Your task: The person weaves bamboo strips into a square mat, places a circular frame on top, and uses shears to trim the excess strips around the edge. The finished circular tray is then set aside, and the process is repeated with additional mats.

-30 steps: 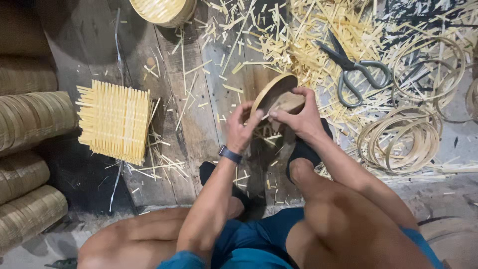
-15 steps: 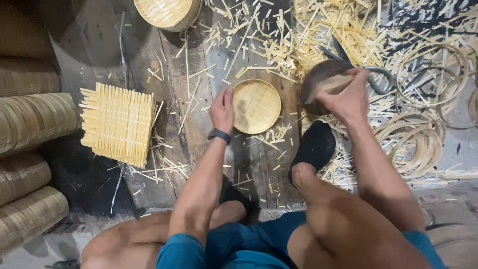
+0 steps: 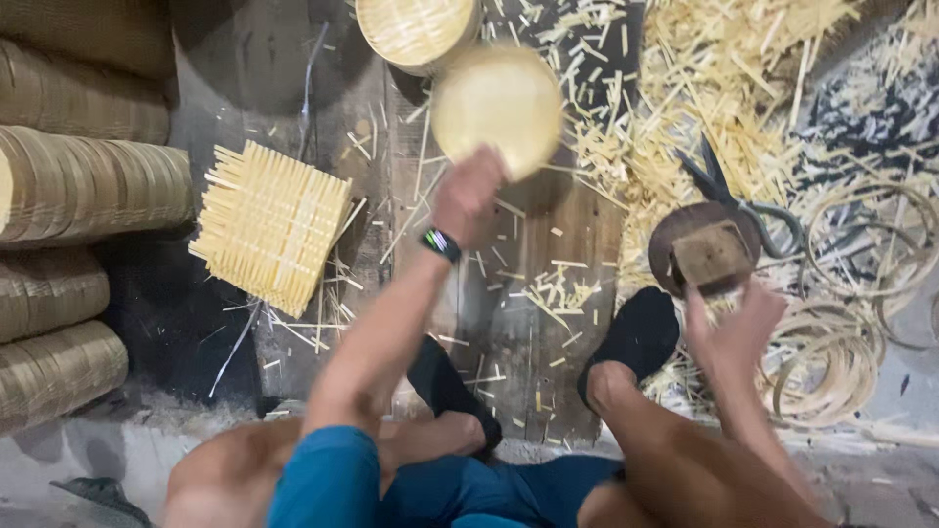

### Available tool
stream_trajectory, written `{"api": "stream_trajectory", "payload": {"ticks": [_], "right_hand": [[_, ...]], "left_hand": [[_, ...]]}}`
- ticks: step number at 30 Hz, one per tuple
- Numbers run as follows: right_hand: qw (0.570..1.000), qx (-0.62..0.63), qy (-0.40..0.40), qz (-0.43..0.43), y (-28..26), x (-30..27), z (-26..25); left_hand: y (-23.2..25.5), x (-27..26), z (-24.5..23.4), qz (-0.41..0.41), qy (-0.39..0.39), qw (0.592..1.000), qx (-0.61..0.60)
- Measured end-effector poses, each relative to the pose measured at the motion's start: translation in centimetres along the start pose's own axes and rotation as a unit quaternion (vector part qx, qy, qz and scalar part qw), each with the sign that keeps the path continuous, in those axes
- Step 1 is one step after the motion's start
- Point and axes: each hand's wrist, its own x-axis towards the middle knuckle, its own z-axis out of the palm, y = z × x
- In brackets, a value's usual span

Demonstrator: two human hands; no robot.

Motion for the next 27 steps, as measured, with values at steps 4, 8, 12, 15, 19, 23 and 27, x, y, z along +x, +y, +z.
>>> {"api": "stream_trajectory", "payload": {"ticks": [4,8,12,15,19,23,27], "right_hand": [[0.973,0.031,-0.181,0.144,1.0,-8.2,1.4],[0.953,0.047,-0.245,0.171,1.2,-12.7,3.9],[0.949,0.051,-0.255,0.179,1.1,-13.4,5.1],[0.948,0.061,-0.255,0.182,0.7,-13.6,6.0],[0.946,0.074,-0.259,0.178,-0.3,-13.9,7.5],[0.946,0.089,-0.262,0.167,-1.9,-14.4,9.0],[0.95,0.089,-0.255,0.156,-2.4,-14.9,8.9]], "left_hand": [[-9.3,8.3,-3.1,-0.039,0.04,0.986,0.157],[-13.7,11.3,-3.6,-0.085,0.004,0.988,0.131],[-14.3,10.8,-2.0,-0.118,-0.026,0.987,0.104],[-14.4,10.3,-1.6,-0.107,-0.013,0.991,0.081],[-13.6,10.4,-2.4,-0.094,-0.003,0.989,0.117],[-12.6,9.2,-7.5,-0.002,-0.037,0.988,0.151],[-9.3,1.7,-21.3,0.007,-0.194,0.976,0.102]]}}
